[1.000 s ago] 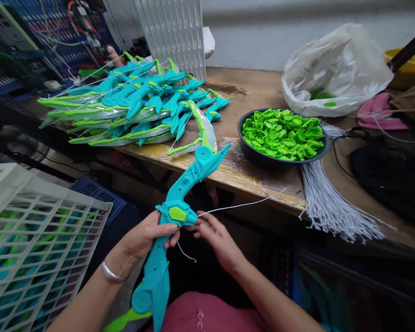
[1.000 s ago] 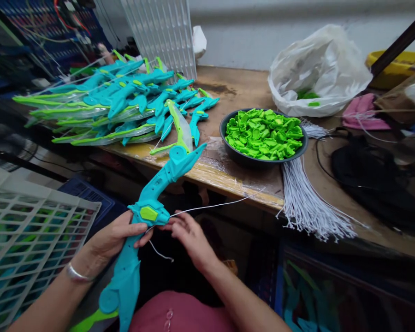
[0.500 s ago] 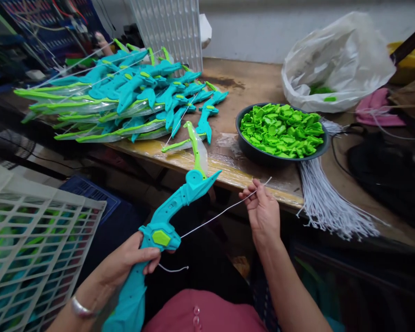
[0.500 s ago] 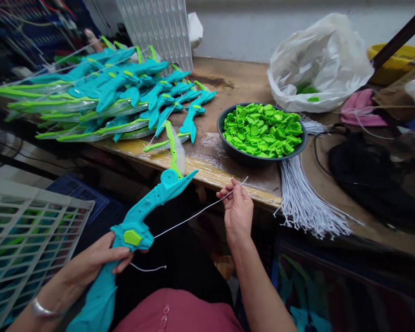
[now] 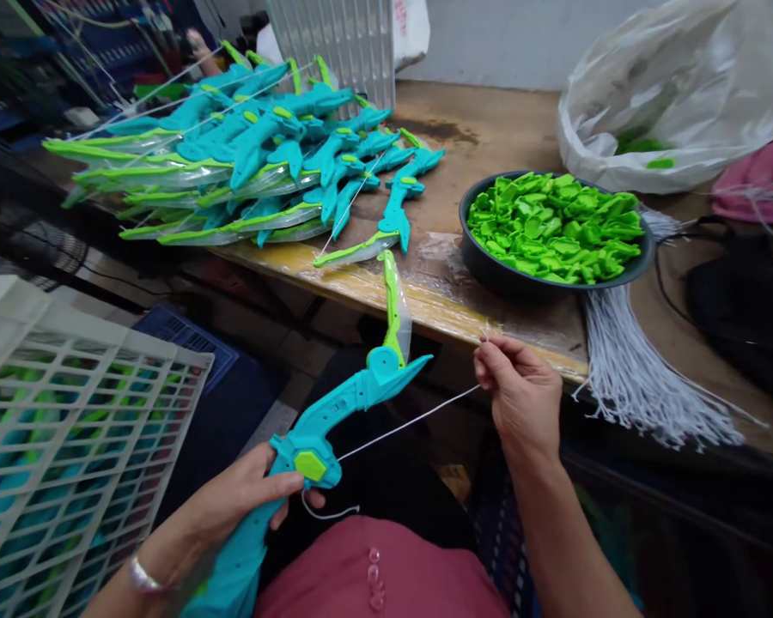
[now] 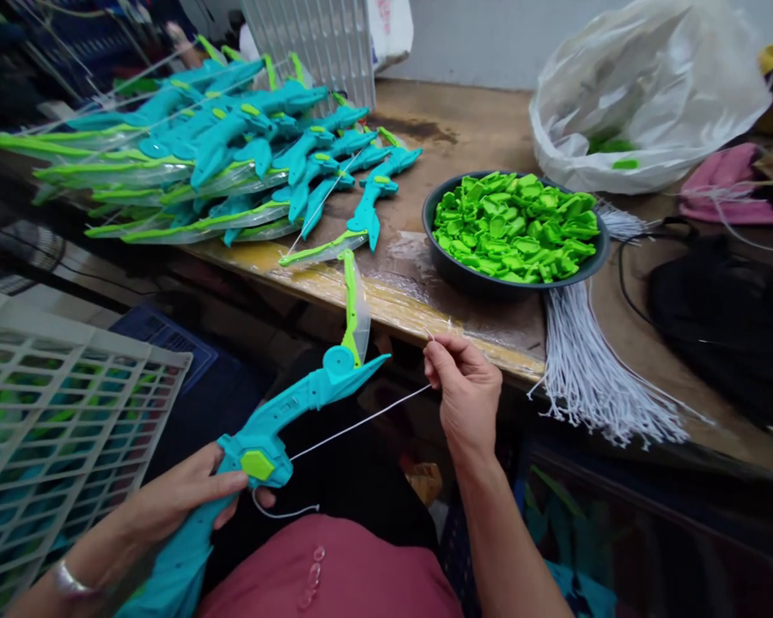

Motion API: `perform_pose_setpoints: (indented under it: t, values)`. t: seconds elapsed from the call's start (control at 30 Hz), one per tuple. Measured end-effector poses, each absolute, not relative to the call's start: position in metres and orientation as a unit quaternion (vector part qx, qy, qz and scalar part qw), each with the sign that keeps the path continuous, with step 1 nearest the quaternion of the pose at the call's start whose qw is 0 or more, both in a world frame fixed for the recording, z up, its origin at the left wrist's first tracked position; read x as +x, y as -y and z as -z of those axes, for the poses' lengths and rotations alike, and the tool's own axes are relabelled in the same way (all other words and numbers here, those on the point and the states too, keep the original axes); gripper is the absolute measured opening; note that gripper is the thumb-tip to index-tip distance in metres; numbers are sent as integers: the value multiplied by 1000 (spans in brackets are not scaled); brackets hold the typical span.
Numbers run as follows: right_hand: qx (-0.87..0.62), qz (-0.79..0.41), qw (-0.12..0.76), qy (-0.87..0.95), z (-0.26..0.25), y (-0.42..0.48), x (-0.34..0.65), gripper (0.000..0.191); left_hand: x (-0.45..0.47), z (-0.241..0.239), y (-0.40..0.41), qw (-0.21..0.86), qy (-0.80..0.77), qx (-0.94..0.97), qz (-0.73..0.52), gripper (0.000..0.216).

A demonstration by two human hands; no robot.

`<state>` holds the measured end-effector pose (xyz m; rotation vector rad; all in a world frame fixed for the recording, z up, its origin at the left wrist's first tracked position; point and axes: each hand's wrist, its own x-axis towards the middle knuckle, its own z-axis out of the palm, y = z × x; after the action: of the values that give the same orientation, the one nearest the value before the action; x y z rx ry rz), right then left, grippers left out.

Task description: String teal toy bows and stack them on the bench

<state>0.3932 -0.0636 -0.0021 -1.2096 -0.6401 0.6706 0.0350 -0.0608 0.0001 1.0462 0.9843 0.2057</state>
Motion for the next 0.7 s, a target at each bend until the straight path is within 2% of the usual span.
perform_pose_setpoints:
  t: [0.1,0.23,0.37,0.5,0.7]
  values:
    - [-613,-176,658,400,-7,74,396,11,30,6,72,715,-487,497,-65,36]
    - [-635,-57,581,506,-18,77,394,13,22,21,87,701,-494,515,-21,38]
    - [-645,-31,532,549,-15,68,392,15,17,34,97,698,-513,497,-50,43]
    - [-653,-14,521,549,-7,60,393,14,17,36,98,689,-541,477,-66,49]
    - [-647,-39,535,542,0,65,390,10,29,17,85,718,-468,513,-50,26]
